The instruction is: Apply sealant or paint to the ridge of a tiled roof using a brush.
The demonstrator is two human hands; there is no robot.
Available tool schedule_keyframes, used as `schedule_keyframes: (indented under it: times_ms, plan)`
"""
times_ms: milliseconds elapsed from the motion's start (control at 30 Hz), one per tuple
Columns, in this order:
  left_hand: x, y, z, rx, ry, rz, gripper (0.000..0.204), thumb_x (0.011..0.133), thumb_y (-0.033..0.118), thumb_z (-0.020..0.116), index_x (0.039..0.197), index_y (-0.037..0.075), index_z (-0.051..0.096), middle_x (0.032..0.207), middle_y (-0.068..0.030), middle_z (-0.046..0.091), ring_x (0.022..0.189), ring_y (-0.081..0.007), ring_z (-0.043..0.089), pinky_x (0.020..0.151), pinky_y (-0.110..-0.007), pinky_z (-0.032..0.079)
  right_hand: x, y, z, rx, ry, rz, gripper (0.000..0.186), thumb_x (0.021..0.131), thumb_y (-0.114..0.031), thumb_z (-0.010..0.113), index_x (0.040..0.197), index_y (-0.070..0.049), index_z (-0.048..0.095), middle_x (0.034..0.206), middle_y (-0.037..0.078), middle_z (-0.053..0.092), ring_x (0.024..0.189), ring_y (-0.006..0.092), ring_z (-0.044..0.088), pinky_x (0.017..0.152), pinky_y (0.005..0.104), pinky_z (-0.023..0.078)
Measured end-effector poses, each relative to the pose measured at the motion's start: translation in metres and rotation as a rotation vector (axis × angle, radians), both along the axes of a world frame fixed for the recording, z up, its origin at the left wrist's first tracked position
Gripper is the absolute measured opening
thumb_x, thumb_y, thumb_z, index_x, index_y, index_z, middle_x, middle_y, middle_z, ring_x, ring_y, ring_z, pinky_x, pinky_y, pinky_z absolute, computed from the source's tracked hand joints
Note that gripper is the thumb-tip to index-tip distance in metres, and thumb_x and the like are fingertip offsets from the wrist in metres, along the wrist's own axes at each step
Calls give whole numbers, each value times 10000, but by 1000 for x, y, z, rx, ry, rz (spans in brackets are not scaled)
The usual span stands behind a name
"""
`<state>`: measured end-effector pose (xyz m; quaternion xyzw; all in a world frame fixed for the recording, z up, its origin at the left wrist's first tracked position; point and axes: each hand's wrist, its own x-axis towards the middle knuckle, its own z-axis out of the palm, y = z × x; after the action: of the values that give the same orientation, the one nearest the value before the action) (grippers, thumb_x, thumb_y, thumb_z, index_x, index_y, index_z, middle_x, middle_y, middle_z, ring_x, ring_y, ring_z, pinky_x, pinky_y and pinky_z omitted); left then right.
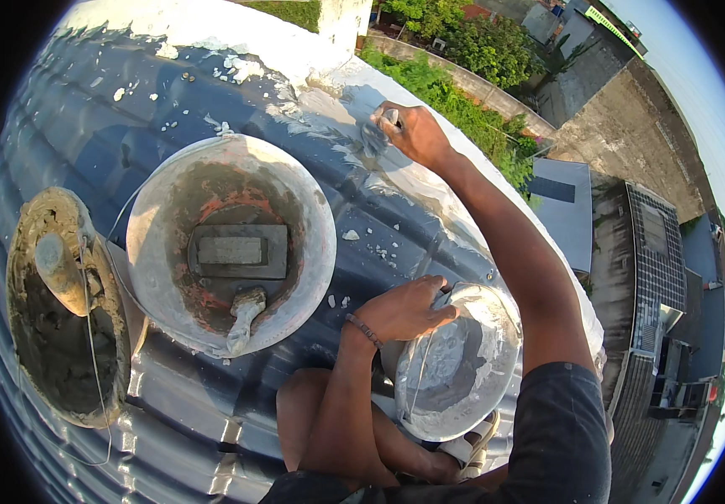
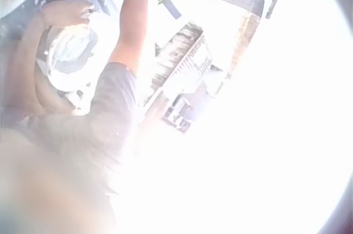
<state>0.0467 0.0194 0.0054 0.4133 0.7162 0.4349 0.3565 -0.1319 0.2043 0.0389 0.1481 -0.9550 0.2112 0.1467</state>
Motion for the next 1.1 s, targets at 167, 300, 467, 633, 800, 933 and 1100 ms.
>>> schedule_keyframes:
  times_ms: [167,300,467,633,800,933,1100]
  plan:
    - [0,1,-5,72,35,30,652,905,404,595,1263,-131,491,1248,-322,557,1215,-411,524,1047,-417,397,9,26,2,-786,95,-145,424,986,-373,571,1141,15,639,890,126,705,804,201,710,740,337,585]
    - [0,2,-5,50,8,44,661,908,418,583,1279,-120,485,1269,-317,549,1228,-406,517,1058,-415,388,5,31,-2,-527,-184,-299,370,978,-329,566,1074,18,650,819,163,698,755,255,714,665,391,579]
    - [0,2,-9,42,17,21,631,907,429,584,1251,-93,502,1203,-312,571,1176,-408,545,1013,-425,418,-36,-22,10,269,311,-181,295,927,-319,569,1089,-82,640,737,235,662,691,408,658,665,487,536]
    - [1,1,-16,120,18,44,579,910,408,604,1201,-86,517,1149,-315,583,1094,-423,582,945,-436,457,-88,-104,26,331,313,-146,286,938,-331,561,1029,-72,640,748,228,662,702,414,648,678,469,531]
    - [2,0,-20,152,57,76,532,924,383,605,1177,-78,527,1097,-303,599,1030,-431,600,913,-446,471,-89,-79,15,-187,307,-189,276,933,-309,568,997,-62,672,730,221,661,723,410,645,741,480,517]
    - [3,2,-21,158,72,76,529,922,380,615,1183,-71,528,1081,-296,601,1032,-424,597,914,-445,473,-72,-26,14,-278,129,-456,308,926,-327,579,984,-44,684,737,227,673,741,405,658,754,492,514]
    - [5,5,-19,166,121,69,536,919,385,619,1191,-68,526,1097,-288,602,1052,-420,591,929,-436,470,-78,-23,25,28,465,-372,428,934,-389,571,1107,-5,652,779,261,672,709,440,655,731,491,522]
